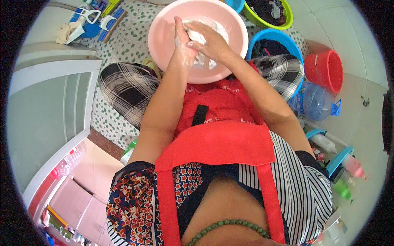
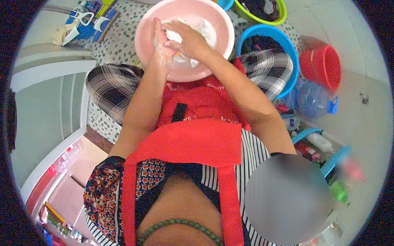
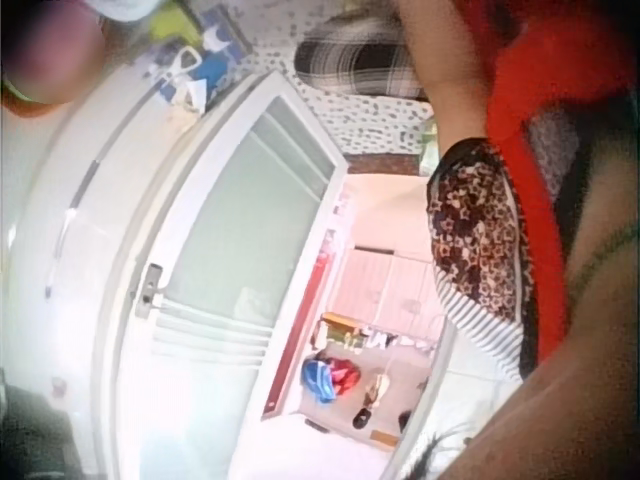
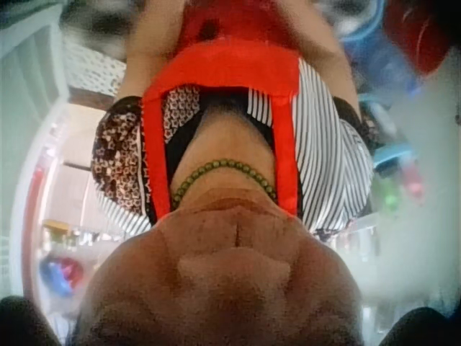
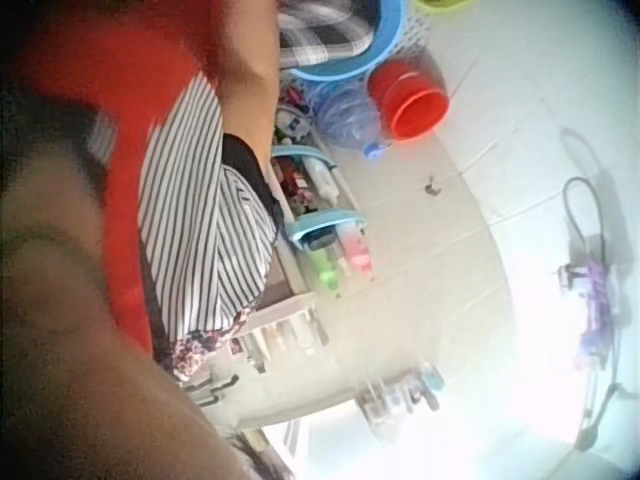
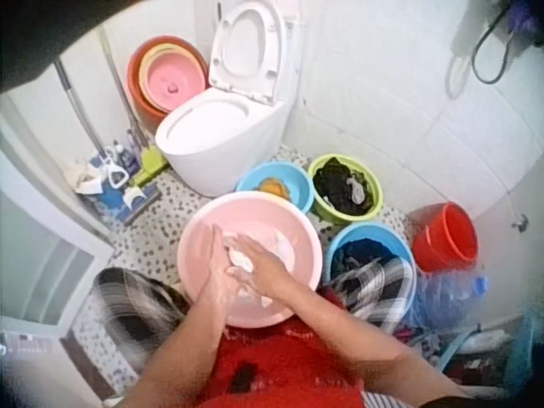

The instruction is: The person sits on the floor and hand-washes a white cloth and a yellow cloth in a pink basin filled with soapy water. They scrub the items with a bar of soap, rinse them, and wring out the excess water.

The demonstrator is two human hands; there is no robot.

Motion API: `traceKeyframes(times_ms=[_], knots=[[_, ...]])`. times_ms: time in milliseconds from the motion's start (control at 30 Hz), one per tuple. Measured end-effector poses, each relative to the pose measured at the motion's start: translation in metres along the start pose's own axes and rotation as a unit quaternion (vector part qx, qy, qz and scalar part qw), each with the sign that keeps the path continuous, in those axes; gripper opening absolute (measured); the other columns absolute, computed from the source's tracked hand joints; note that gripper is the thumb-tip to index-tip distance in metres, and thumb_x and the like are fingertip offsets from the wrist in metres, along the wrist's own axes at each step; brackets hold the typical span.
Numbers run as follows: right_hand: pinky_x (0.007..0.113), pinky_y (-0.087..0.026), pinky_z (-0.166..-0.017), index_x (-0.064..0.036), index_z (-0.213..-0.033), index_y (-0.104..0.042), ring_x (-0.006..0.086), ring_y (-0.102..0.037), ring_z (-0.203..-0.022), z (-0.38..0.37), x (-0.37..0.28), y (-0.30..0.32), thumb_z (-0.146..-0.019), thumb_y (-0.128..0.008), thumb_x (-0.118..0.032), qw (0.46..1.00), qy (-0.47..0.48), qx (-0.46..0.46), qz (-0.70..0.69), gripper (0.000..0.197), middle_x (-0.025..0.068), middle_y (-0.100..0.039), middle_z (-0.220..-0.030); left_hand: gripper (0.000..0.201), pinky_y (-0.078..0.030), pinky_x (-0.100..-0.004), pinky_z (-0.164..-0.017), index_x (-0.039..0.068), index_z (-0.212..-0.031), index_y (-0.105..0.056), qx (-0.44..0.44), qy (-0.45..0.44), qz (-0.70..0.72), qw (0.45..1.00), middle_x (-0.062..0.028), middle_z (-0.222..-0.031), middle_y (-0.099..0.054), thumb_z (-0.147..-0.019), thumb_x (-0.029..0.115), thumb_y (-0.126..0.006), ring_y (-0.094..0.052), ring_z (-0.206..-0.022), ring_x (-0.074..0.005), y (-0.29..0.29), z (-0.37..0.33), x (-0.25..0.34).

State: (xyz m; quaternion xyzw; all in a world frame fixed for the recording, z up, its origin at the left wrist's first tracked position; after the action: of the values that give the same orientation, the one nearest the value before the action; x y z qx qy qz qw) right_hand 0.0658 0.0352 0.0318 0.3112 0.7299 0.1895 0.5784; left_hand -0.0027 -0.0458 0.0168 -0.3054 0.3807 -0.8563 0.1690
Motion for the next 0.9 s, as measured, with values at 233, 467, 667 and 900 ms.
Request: traceKeyframes(times_ms=[233, 467, 667, 900], knots=[[0.039, -0.049, -0.081, -0.0136, -0.102, -0.065, 0.0314, -0.06, -0.094, 0.008, -0.021, -0.008, -0.072, -0.065, -0.006, 0.997, 0.027, 0.0, 0.076, 0.031, 0.0092, -0.065, -0.1, 0.051, -0.049, -0.0446, -0.087, 0.002, -0.116, -0.051, -0.098, 0.033, 0.012, 0.995, -0.0151, -0.099, -0.061, -0.088, 0.045, -0.056, -0.06, -0.093, -0.0273, 0.024, -0.012, 0.007], [0.044, -0.052, -0.076, -0.0081, -0.109, -0.059, 0.0344, -0.064, -0.085, -0.02, 0.015, -0.003, -0.079, -0.056, -0.01, 0.971, -0.216, 0.027, 0.101, 0.03, 0.018, -0.065, -0.094, 0.036, -0.053, -0.0399, -0.078, 0.001, -0.113, -0.055, -0.078, 0.041, 0.004, 0.996, -0.013, -0.099, -0.062, -0.09, 0.029, -0.058, -0.062, -0.088, -0.0256, 0.035, -0.038, -0.011], [0.047, -0.05, -0.075, -0.0063, -0.107, -0.06, 0.0357, -0.064, -0.085, -0.012, 0.018, 0.013, -0.082, -0.059, -0.021, 0.982, -0.168, 0.069, 0.06, 0.029, 0.0191, -0.066, -0.089, 0.038, -0.053, -0.0401, -0.081, 0.002, -0.114, -0.056, 0.001, 0.037, -0.028, 0.999, -0.0117, -0.102, -0.063, -0.091, 0.032, -0.057, -0.062, -0.094, -0.0261, -0.015, 0.003, 0.001], [0.045, -0.052, -0.073, -0.0045, -0.105, -0.061, 0.0359, -0.065, -0.081, -0.025, -0.006, -0.009, -0.083, -0.059, -0.032, 0.973, -0.202, 0.032, 0.106, 0.035, 0.0205, -0.066, -0.084, 0.037, -0.054, -0.038, -0.07, 0.0, -0.109, -0.057, 0.045, 0.03, -0.008, 0.999, -0.0124, -0.102, -0.059, -0.089, 0.032, -0.058, -0.062, -0.081, -0.0239, 0.042, -0.039, -0.015]])
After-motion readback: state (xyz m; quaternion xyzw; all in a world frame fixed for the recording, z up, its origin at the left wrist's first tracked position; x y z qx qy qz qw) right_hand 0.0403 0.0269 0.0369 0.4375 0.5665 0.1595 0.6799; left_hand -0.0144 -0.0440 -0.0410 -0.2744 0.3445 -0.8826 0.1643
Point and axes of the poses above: each hand's wrist, its own z-axis away from the middle knuckle, its own y-axis out of the back of the hand, x = y × z, the point moved 1 cm from there along -z, towards the middle knuckle
